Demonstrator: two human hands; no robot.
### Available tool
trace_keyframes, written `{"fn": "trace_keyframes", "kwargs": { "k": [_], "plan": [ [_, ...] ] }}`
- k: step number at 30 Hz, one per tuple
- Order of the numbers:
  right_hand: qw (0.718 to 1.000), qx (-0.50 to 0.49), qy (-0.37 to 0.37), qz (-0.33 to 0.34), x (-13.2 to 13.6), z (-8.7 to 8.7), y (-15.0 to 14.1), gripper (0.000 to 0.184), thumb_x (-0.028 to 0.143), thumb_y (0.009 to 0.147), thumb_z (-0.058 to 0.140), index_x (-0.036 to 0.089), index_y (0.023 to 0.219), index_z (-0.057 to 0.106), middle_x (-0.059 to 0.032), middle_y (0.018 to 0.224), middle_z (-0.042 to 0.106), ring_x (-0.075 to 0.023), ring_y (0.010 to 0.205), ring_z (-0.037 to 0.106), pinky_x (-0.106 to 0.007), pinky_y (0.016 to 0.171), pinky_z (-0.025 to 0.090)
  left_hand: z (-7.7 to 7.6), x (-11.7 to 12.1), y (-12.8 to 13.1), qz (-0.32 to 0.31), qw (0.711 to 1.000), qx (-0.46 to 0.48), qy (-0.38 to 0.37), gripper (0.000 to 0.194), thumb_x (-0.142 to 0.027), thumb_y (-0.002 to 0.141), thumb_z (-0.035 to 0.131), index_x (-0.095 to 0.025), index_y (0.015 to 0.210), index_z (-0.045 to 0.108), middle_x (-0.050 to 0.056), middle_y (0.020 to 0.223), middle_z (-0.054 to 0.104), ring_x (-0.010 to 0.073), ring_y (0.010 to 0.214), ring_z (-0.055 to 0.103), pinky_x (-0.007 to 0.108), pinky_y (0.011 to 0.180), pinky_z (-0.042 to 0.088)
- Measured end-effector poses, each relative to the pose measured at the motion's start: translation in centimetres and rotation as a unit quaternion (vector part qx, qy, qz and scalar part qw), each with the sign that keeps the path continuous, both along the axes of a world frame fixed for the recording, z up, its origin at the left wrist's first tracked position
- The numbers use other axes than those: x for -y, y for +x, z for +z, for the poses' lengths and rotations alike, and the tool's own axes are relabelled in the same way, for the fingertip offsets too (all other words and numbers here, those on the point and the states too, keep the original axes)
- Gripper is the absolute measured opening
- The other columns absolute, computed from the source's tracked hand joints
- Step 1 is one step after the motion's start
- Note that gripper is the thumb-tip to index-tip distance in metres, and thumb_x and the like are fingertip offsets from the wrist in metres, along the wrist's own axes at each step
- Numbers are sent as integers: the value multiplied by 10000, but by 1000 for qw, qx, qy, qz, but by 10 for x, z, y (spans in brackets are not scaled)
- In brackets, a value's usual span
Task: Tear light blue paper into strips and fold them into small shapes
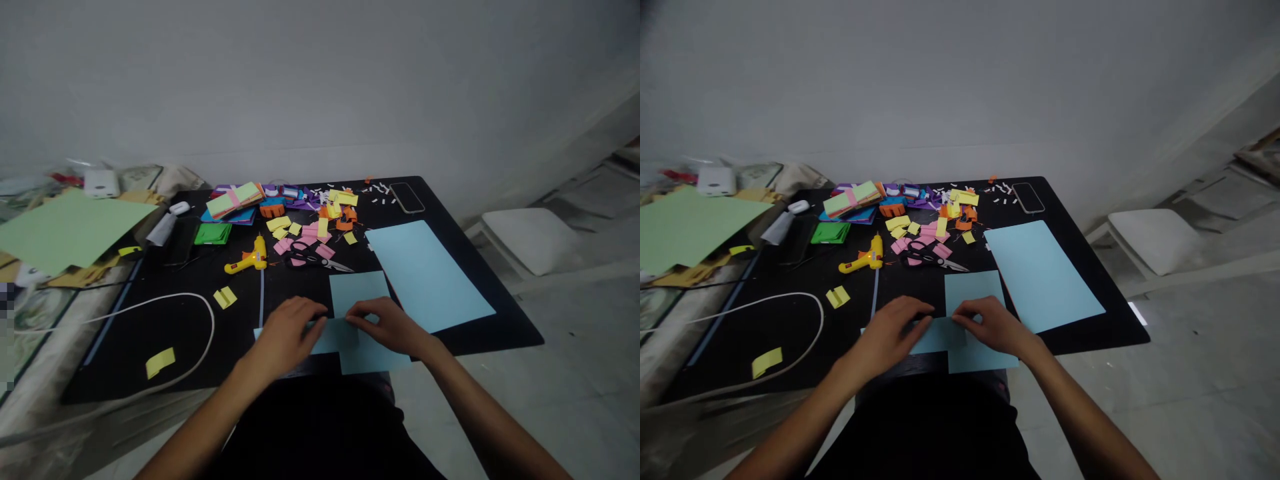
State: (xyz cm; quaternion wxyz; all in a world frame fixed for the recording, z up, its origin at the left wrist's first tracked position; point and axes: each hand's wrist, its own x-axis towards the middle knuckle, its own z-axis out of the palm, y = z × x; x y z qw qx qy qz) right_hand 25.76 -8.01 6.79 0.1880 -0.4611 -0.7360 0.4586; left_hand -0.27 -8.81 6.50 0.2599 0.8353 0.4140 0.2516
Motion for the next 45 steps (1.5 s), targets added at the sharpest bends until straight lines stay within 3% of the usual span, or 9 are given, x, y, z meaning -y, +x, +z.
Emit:
{"fn": "trace_keyframes", "kwargs": {
  "k": [3,7,14,21,25,28,31,38,45],
  "plan": [
    [1000,-11,13,6,3,-1,-5,240,351,1004,602,196,940,773,-35,861,780,-178,801,701,-306,763,521,-3,1,30,-30,999,-19,-37,164,-249,1020,522,-192,1015,676,62,941,733,210,874,691,338,791,523],
    [1000,-16,1,-8,6,-3,-1,262,377,1004,601,192,945,776,-37,877,782,-179,802,697,-292,736,515,-2,-4,32,-41,996,-24,-75,135,-240,1007,536,-189,958,651,43,891,705,175,778,662,287,704,483],
    [998,5,-16,-62,-4,0,32,309,448,989,590,203,942,771,-58,914,779,-203,810,688,-340,742,523,3,-20,-32,-32,995,-17,-96,164,-218,1004,509,-200,878,612,0,822,662,142,749,639,253,704,483],
    [997,43,-27,-64,-11,0,41,318,461,992,576,215,950,772,-60,936,777,-205,814,685,-351,745,531,4,-24,-78,55,994,-34,-84,202,-307,1011,519,-198,886,635,3,816,670,157,740,644,263,697,497],
    [996,59,-27,-56,-12,-2,33,272,420,998,580,227,985,770,-56,987,783,-215,860,704,-368,785,552,-1,-19,-65,95,995,-15,-22,219,-338,1036,507,-205,1012,679,36,920,713,193,838,685,311,769,540],
    [997,50,-19,-50,-12,-2,26,248,400,991,593,227,1003,770,-57,1002,785,-220,893,715,-374,810,557,-8,-13,-42,70,997,1,30,216,-298,1041,514,-208,1161,669,77,1106,730,230,1060,690,399,963,544],
    [997,37,-18,-62,-11,-2,20,241,394,981,604,219,992,769,-60,994,785,-221,896,716,-371,801,554,-15,-11,-19,36,998,-39,36,250,-289,1046,514,-198,1239,644,101,1186,723,261,1137,666,439,980,526],
    [997,13,-18,-80,-2,-5,16,173,328,958,623,201,967,740,-51,966,769,-202,894,704,-348,825,547,-18,-16,3,-14,996,-64,-66,189,-268,1050,473,-203,994,642,42,913,709,207,853,686,339,791,512],
    [998,23,51,41,-13,1,-23,94,117,839,618,186,831,681,-7,782,709,-151,726,634,-280,709,486,-11,-10,10,-75,992,-76,-62,201,-265,1055,470,-196,1003,652,54,946,703,201,859,687,318,766,515]
  ]
}}
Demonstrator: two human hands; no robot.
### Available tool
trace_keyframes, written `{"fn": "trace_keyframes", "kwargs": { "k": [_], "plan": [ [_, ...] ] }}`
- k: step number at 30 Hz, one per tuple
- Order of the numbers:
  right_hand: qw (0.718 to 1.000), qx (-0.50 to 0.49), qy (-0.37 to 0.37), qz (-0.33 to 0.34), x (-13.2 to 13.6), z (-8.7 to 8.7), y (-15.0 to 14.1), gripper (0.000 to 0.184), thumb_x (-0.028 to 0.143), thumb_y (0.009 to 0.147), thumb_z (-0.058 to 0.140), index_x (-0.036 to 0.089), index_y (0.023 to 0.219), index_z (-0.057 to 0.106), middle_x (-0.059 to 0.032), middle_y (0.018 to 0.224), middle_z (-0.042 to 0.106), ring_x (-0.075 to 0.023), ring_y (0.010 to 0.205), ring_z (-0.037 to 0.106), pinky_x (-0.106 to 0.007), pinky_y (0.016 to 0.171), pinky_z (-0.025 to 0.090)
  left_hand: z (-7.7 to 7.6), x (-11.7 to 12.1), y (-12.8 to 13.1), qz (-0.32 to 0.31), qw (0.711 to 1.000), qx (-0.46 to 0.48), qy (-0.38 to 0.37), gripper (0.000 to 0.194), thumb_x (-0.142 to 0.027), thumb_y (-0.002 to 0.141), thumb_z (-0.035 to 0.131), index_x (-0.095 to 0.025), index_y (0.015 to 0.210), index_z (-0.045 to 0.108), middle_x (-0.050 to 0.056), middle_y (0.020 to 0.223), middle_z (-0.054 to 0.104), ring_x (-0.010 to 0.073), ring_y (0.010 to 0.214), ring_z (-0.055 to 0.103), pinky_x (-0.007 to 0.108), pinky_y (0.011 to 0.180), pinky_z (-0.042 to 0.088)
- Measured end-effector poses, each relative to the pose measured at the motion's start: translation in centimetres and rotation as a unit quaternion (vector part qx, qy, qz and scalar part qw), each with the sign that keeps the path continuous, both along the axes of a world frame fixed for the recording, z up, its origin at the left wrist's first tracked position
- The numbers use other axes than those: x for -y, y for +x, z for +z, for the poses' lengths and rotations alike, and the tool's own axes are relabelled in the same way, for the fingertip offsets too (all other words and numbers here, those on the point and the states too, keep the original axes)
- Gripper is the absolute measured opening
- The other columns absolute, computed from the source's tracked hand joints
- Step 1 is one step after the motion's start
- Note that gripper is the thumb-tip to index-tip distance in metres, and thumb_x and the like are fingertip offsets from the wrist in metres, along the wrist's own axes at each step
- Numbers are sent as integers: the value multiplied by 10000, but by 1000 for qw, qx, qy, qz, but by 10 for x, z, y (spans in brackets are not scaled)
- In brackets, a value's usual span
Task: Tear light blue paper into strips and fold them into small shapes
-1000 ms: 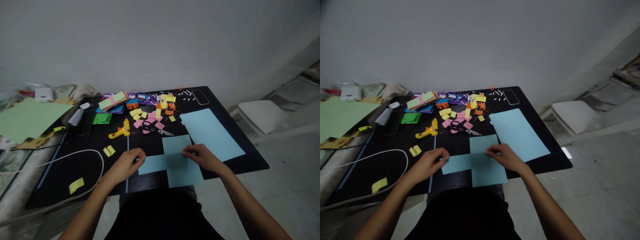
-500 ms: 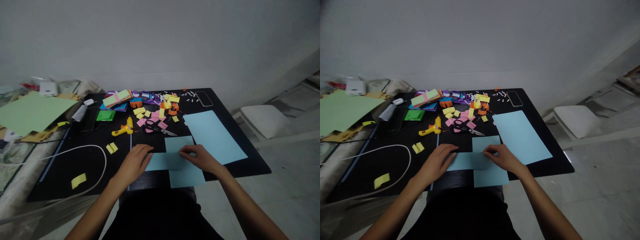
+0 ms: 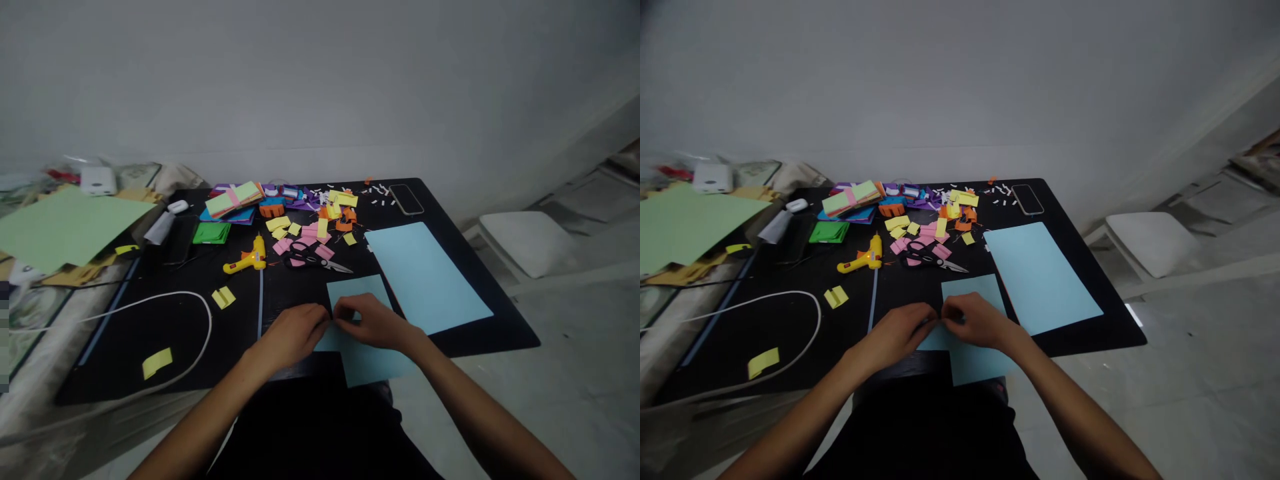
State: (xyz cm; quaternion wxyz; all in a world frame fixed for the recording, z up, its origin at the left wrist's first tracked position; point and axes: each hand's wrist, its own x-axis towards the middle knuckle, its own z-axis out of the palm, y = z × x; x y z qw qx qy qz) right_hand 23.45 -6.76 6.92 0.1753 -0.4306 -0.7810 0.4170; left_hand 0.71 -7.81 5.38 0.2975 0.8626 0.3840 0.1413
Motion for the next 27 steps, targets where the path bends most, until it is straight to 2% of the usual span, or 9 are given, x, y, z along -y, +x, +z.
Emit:
{"fn": "trace_keyframes", "kwargs": {
  "k": [4,7,10,13,15,18,21,24,27],
  "plan": [
    [999,4,5,50,-10,2,-13,87,108,821,626,182,812,670,6,755,693,-140,700,616,-264,690,462,4,3,-7,6,1000,-1,14,193,-238,1048,467,-189,999,648,59,947,697,204,866,680,321,776,516],
    [999,-7,-13,52,-13,7,0,79,131,840,622,184,812,674,1,772,702,-143,718,628,-271,717,481,9,4,-22,19,999,33,13,202,-255,1054,466,-202,1009,655,46,930,693,188,861,671,308,785,516],
    [998,-13,-61,10,-13,10,29,78,171,861,617,189,829,686,-14,820,723,-156,758,652,-290,745,506,12,4,-43,60,996,62,-10,219,-285,1058,469,-204,978,656,29,908,691,162,819,663,280,752,506],
    [993,-8,-82,-81,-10,8,54,77,205,844,635,195,777,670,-13,770,696,-164,735,631,-310,730,506,10,4,-56,114,989,86,-32,216,-304,1040,509,-201,939,669,17,885,704,150,797,661,266,734,500],
    [986,-22,-84,-140,-6,3,57,110,266,862,647,193,782,667,-23,766,689,-171,734,629,-327,731,513,7,5,-58,152,982,106,-45,236,-339,1032,529,-198,933,691,15,871,713,152,794,660,260,725,500],
    [971,-89,-92,-200,1,-13,39,248,435,896,674,189,915,687,-59,882,718,-195,822,670,-355,773,543,0,10,-50,205,967,138,-68,291,-406,1016,545,-191,911,711,19,858,721,162,800,656,267,749,506],
    [947,-171,-109,-249,5,-33,11,420,485,811,777,188,1086,667,-91,1059,722,-217,939,700,-373,828,571,-6,18,-41,260,948,156,-101,312,-450,992,566,-188,920,719,21,854,715,170,812,646,270,770,498],
    [923,-225,-107,-294,5,-46,-7,403,487,747,841,187,969,690,-59,946,711,-202,866,685,-359,797,565,-8,28,-37,286,932,169,-141,312,-471,980,582,-191,957,719,13,814,684,165,784,618,259,744,471],
    [904,-267,-111,-314,2,-49,-11,363,457,700,889,190,855,698,-25,827,702,-182,786,667,-347,774,558,-6,34,-40,274,925,187,-184,313,-484,979,591,-192,962,704,-6,757,634,149,728,571,244,695,435]
  ]
}}
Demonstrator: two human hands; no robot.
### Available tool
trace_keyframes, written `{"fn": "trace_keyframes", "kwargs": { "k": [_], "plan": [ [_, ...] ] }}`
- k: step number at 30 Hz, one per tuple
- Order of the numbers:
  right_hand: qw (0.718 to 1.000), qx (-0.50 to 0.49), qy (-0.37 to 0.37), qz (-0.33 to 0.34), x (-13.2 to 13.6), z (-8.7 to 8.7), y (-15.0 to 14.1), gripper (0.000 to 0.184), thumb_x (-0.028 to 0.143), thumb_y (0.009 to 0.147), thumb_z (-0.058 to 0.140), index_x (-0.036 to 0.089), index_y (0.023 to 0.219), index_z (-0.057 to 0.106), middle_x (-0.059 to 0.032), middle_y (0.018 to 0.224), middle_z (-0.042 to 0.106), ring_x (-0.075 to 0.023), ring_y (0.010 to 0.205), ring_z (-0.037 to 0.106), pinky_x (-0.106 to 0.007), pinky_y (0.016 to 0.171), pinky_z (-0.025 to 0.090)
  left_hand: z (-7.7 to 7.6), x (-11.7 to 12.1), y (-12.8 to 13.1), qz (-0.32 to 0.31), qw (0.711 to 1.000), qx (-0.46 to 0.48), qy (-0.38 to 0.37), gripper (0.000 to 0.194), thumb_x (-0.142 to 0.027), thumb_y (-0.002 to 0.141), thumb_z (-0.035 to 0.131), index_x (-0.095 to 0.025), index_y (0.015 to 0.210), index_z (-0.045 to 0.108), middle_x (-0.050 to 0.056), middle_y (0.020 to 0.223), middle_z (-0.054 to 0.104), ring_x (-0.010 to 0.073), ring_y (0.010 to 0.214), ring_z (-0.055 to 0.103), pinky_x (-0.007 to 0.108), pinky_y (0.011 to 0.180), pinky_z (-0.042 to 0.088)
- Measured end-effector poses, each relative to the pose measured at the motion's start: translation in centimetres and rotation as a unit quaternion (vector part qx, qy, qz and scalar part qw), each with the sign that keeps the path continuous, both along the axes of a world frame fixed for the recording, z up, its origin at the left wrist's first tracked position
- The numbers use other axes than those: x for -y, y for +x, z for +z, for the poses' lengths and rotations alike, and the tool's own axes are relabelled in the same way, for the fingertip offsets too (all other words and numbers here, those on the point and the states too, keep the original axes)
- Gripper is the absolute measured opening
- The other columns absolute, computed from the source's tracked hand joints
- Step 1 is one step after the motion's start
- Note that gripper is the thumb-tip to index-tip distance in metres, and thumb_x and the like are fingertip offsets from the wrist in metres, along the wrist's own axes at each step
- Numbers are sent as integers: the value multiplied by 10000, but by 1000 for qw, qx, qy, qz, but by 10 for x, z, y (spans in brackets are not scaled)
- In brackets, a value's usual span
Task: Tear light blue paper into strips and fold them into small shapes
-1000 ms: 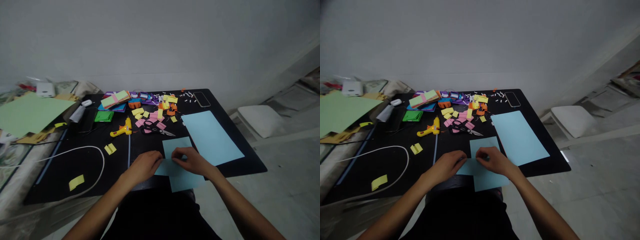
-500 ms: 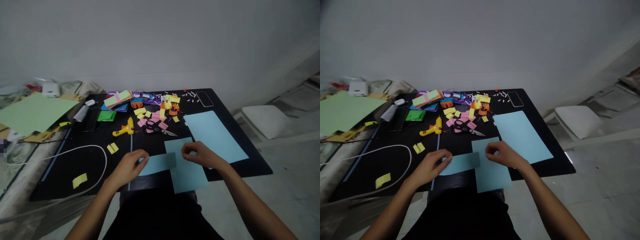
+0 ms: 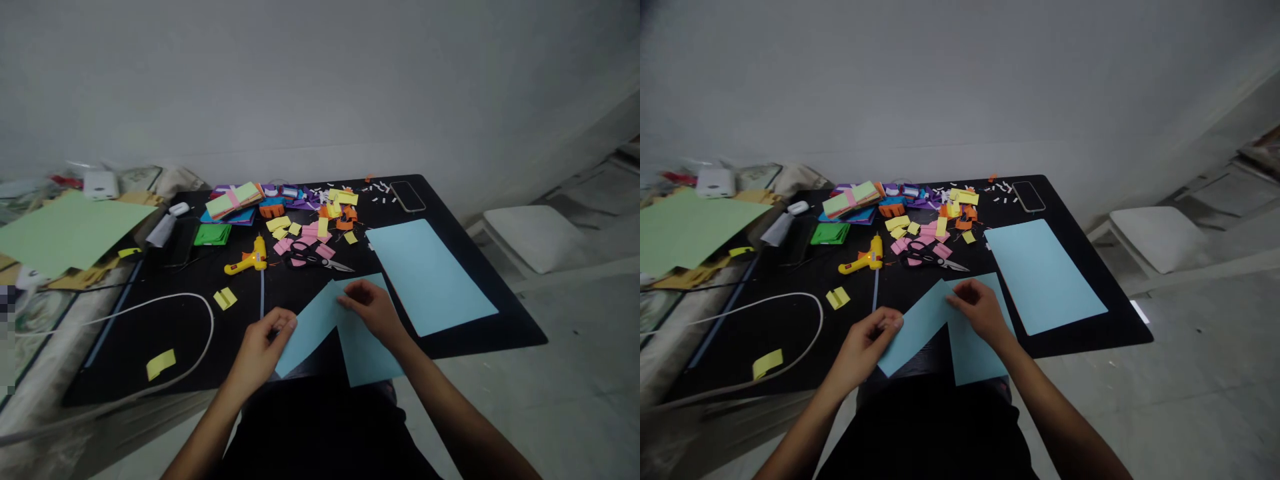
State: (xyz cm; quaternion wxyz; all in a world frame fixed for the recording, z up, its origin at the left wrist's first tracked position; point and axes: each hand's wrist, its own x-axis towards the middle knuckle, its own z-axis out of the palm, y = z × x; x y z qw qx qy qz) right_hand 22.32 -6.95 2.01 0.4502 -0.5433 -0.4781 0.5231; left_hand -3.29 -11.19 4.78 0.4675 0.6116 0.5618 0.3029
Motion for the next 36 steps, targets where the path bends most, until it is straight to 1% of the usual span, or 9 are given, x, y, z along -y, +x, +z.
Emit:
{"fn": "trace_keyframes", "kwargs": {
  "k": [5,9,11,15,21,25,29,33,36],
  "plan": [
    [999,-52,-6,11,-1,10,-3,292,391,706,901,191,804,712,-10,786,709,-163,739,663,-324,737,556,4,-5,-1,-57,989,110,-77,422,-568,961,600,-171,835,666,-28,667,542,117,617,468,223,592,374],
    [996,-85,-2,12,-2,16,-12,278,355,705,905,197,821,708,8,790,691,-151,753,653,-319,768,561,2,-10,11,-40,971,207,-113,454,-601,901,682,-158,805,684,25,804,654,154,759,577,238,688,462],
    [994,-106,-2,27,-3,17,-17,287,363,717,897,201,869,714,7,832,680,-147,771,647,-311,763,564,1,-11,20,2,946,281,-159,431,-599,896,695,-168,892,708,47,922,707,179,849,637,263,764,511],
    [987,-143,0,74,-7,21,-24,299,388,769,860,219,976,725,4,915,652,-133,769,631,-283,708,563,-1,-17,33,34,890,389,-237,451,-571,845,765,-202,1084,661,37,931,720,184,766,697,309,724,574],
    [992,-95,29,84,-22,21,-18,236,329,785,832,205,953,722,-17,941,705,-150,791,667,-305,748,571,-10,-37,36,90,913,368,-153,664,-402,668,925,-215,1185,553,-28,821,691,124,614,653,215,572,493],
    [991,42,77,102,-37,13,-4,130,226,842,729,188,966,745,-36,917,738,-171,802,689,-328,772,574,-17,-41,25,107,954,274,-55,547,-364,775,836,-236,1202,519,-63,768,626,111,635,607,235,648,505],
    [938,253,199,126,-36,4,0,200,90,903,600,181,988,755,-83,995,750,-220,939,701,-403,890,577,-24,-42,12,82,994,20,73,427,-296,864,720,-243,1245,535,-55,789,582,116,649,588,223,603,458],
    [862,382,301,145,-12,-7,-12,267,91,967,547,141,1153,732,-160,1194,730,-297,1188,655,-509,1035,545,-29,-38,9,28,979,-150,132,444,-261,928,623,-224,1353,497,-12,888,628,146,663,631,293,659,531],
    [826,432,320,171,7,-16,-23,371,123,1008,493,103,1346,645,-194,1353,675,-312,1306,605,-518,1087,531,-30,-35,11,33,950,-241,195,463,-287,942,624,-180,1377,504,95,1085,656,240,897,706,384,761,595]
  ]
}}
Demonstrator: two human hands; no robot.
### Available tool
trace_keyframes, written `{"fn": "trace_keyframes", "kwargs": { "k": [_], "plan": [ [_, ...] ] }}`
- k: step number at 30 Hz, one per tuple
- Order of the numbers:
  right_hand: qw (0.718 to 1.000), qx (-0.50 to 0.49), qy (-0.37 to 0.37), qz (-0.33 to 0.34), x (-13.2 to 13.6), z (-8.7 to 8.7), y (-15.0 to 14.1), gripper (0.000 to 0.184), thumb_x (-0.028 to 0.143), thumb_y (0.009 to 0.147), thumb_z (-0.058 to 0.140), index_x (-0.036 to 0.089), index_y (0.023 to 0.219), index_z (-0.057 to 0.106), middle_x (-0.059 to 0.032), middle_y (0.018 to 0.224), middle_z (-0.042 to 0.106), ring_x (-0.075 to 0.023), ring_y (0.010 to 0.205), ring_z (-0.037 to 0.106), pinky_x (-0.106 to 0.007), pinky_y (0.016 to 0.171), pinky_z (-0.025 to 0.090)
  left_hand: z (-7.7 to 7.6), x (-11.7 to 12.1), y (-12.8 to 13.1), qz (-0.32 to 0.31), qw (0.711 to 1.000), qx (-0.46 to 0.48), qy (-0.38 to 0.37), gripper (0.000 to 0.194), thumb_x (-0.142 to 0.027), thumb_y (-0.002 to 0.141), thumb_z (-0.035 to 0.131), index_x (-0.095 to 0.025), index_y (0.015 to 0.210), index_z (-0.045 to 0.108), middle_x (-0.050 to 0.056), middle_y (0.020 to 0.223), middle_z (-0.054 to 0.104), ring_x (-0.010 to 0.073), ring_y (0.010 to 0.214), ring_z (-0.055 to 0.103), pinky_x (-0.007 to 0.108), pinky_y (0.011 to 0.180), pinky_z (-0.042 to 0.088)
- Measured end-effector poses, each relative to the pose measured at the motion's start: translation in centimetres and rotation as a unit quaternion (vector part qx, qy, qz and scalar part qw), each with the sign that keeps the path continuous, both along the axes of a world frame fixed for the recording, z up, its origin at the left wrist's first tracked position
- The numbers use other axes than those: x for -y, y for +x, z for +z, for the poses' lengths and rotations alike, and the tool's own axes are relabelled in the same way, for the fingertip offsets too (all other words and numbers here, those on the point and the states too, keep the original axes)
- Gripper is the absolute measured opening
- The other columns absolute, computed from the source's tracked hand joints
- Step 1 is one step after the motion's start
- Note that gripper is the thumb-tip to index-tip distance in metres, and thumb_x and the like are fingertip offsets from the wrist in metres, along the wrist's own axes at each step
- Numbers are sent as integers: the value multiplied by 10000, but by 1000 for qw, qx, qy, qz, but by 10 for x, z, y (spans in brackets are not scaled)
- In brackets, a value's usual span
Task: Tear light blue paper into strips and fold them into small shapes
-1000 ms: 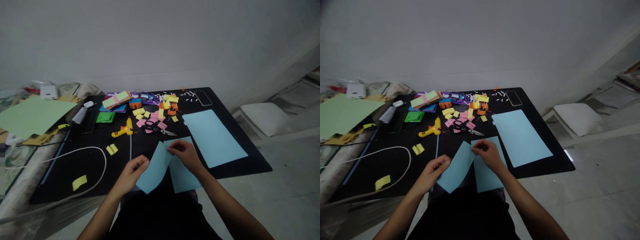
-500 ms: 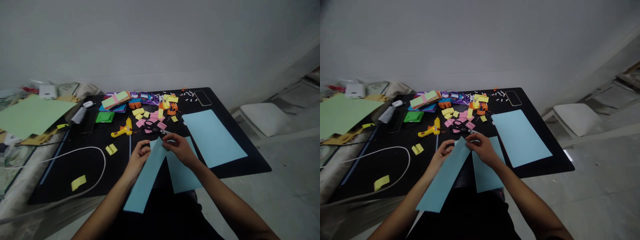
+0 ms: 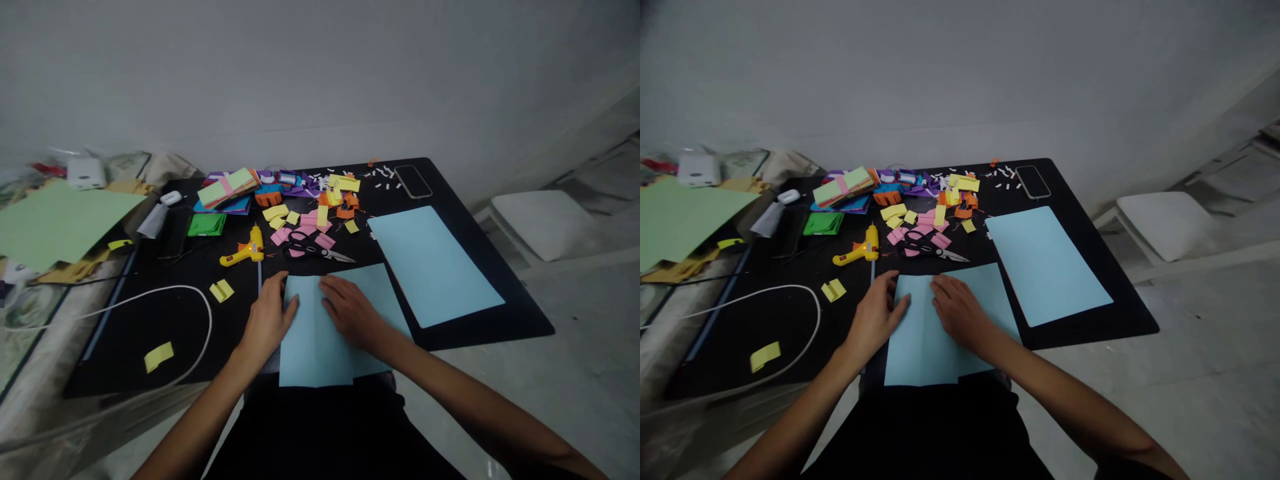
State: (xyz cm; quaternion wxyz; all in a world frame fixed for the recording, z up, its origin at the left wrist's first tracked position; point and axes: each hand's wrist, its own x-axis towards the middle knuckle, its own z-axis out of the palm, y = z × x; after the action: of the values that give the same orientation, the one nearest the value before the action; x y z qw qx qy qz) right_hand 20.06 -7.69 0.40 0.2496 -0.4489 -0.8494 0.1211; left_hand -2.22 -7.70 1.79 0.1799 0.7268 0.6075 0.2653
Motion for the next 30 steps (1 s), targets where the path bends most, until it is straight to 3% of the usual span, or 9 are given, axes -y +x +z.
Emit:
{"fn": "trace_keyframes", "kwargs": {
  "k": [3,7,9,20,30],
  "plan": [
    [999,35,1,14,7,-6,-5,477,60,987,434,102,1437,583,-185,1417,649,-296,1403,540,-519,1151,488,0,2,2,-34,994,-77,69,449,-302,974,600,-128,1384,534,201,1313,613,341,1218,642,498,974,576],
    [996,78,-13,27,3,-5,-5,581,37,941,450,90,1517,508,-177,1528,566,-302,1449,487,-514,1179,450,-7,5,5,-158,977,-119,82,422,-244,1034,491,-133,1437,551,187,1475,595,329,1384,562,532,1165,463],
    [995,93,-18,29,2,-5,-5,626,41,923,468,91,1547,471,-169,1573,522,-310,1460,467,-518,1181,438,-12,7,7,-182,972,-129,73,469,-218,1046,443,-134,1503,508,171,1527,571,318,1441,519,546,1218,405],
    [993,114,-35,6,9,-6,-12,629,48,919,444,47,1548,451,-170,1608,478,-303,1490,416,-488,1234,344,-15,16,17,-148,976,-157,37,510,-234,1049,420,-132,1543,493,150,1615,468,326,1508,438,552,1249,348],
    [993,104,-58,-12,0,2,-14,643,141,887,528,36,1520,483,-208,1545,530,-344,1387,484,-506,1153,393,-13,14,17,-156,973,-167,38,518,-222,1046,403,-108,1544,486,156,1605,480,340,1502,443,565,1257,326]
  ]
}}
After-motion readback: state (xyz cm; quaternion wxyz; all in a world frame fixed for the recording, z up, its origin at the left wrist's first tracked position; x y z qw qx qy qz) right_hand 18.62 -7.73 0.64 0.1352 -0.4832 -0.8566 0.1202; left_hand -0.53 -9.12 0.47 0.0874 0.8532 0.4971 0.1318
